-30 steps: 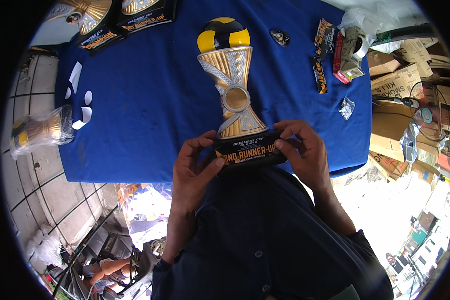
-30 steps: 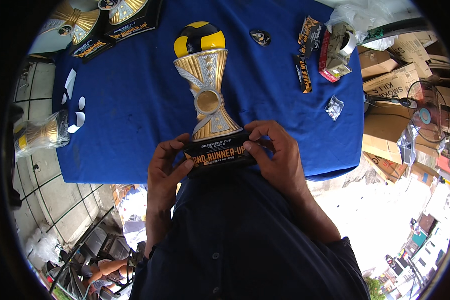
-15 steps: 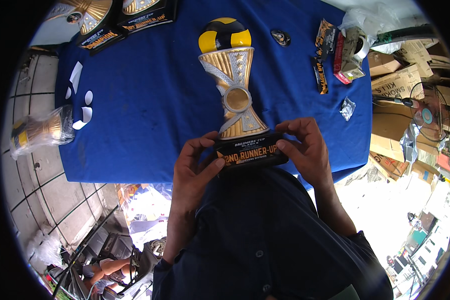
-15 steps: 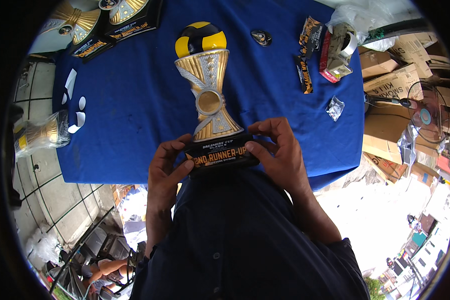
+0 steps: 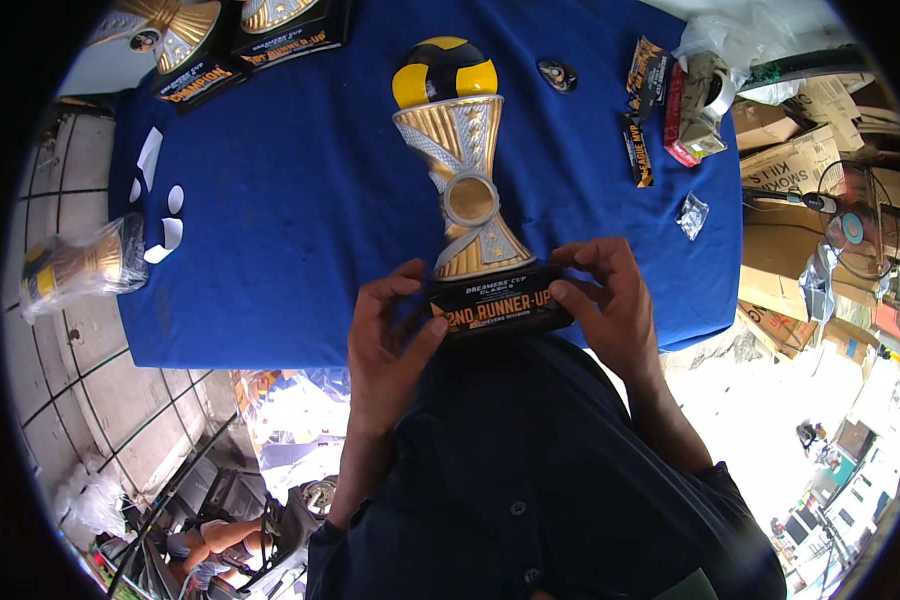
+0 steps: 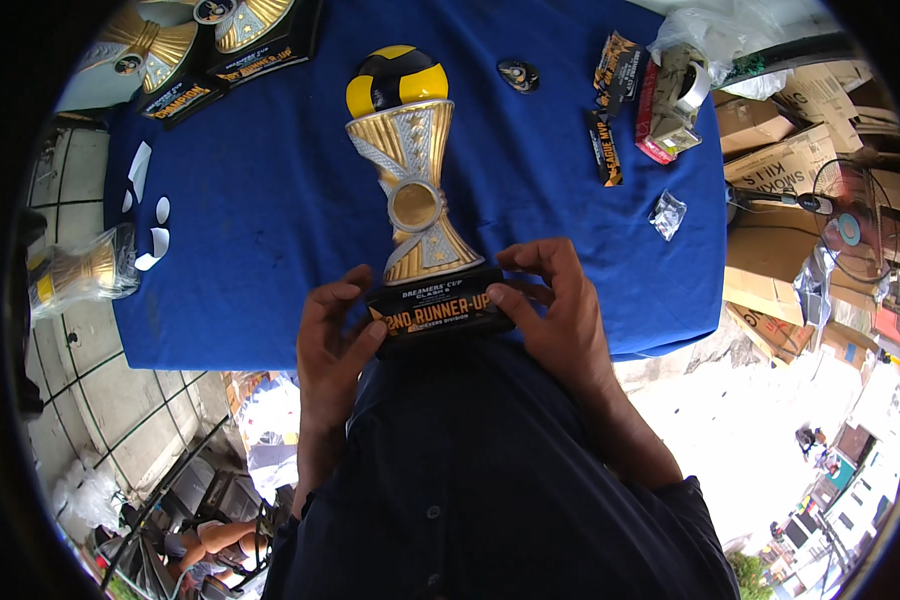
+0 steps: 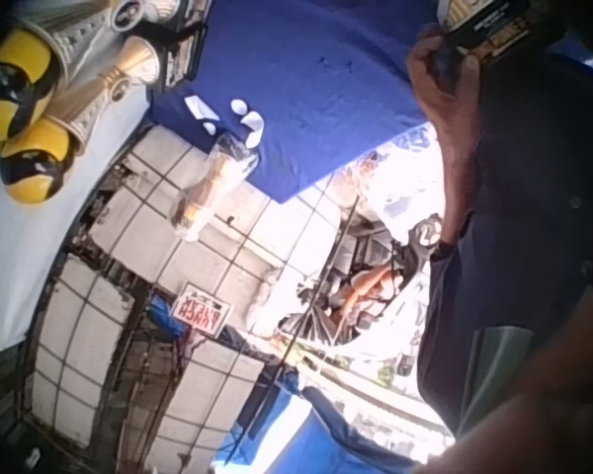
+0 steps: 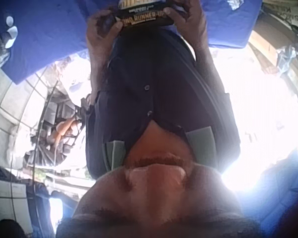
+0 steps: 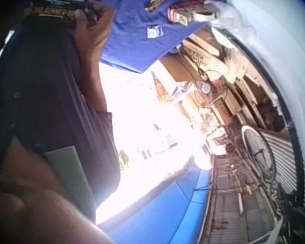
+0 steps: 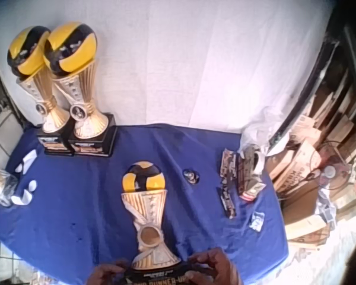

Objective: The person assembles a trophy by applying a '2nd Runner-Up' label to the base and a circular logo sticker to the center of the trophy. They smooth the stickers and place the completed trophy on a table with other similar trophies.

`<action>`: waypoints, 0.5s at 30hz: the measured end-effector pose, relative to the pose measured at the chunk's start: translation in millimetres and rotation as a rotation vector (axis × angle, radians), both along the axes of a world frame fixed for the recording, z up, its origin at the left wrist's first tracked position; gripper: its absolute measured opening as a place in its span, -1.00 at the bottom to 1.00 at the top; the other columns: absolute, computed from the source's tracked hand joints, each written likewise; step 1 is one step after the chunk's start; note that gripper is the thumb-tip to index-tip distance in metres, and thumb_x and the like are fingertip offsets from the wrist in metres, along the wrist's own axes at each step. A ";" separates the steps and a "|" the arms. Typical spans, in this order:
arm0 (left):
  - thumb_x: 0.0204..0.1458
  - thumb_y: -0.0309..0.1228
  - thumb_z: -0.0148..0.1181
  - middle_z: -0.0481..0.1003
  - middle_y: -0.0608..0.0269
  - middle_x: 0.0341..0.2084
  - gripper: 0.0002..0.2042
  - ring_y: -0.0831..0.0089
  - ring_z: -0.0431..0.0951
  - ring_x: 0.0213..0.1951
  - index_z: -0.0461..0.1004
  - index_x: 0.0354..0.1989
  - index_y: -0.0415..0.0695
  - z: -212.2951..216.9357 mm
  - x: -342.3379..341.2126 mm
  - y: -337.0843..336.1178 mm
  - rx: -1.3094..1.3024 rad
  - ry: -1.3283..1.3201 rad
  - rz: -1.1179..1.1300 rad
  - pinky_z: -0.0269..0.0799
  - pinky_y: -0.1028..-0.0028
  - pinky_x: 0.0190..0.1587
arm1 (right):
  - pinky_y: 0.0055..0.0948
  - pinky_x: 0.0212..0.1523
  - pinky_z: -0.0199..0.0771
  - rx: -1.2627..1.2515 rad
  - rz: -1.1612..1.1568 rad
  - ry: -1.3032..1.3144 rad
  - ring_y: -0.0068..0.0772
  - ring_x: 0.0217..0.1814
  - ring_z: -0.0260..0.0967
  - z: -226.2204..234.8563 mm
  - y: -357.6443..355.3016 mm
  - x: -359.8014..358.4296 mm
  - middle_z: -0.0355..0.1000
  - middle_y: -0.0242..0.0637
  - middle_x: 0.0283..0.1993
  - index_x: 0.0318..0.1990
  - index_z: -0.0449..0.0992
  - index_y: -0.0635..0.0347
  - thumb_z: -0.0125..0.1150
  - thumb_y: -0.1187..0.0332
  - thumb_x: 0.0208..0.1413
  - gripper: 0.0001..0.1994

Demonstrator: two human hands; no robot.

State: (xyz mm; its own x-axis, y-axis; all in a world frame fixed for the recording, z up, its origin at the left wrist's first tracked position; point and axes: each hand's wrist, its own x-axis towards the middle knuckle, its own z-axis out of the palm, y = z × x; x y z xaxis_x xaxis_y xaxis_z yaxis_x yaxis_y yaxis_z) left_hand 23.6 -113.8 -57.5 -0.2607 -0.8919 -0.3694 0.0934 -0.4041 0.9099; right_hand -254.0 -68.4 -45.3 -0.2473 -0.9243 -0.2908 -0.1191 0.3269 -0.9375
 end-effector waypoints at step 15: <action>0.30 -0.63 0.37 0.23 -0.15 0.59 -0.40 0.07 0.28 0.60 0.21 0.43 -0.10 -13.0 1.0 5.0 0.008 0.062 -0.003 0.34 -0.08 0.56 | -0.16 0.36 0.78 0.055 0.009 -0.200 -0.11 0.46 0.56 -20.5 2.9 -14.0 0.54 -0.01 0.31 0.19 0.42 0.32 0.48 0.48 0.41 -0.64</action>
State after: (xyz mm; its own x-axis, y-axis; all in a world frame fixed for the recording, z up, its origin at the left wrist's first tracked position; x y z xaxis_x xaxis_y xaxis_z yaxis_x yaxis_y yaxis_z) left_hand 24.7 -108.8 -70.5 -0.2856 -0.8885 -0.3592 0.1482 -0.4113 0.8994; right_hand -267.9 -65.6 -65.8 -0.1710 -0.9075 -0.3838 0.0644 0.3784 -0.9234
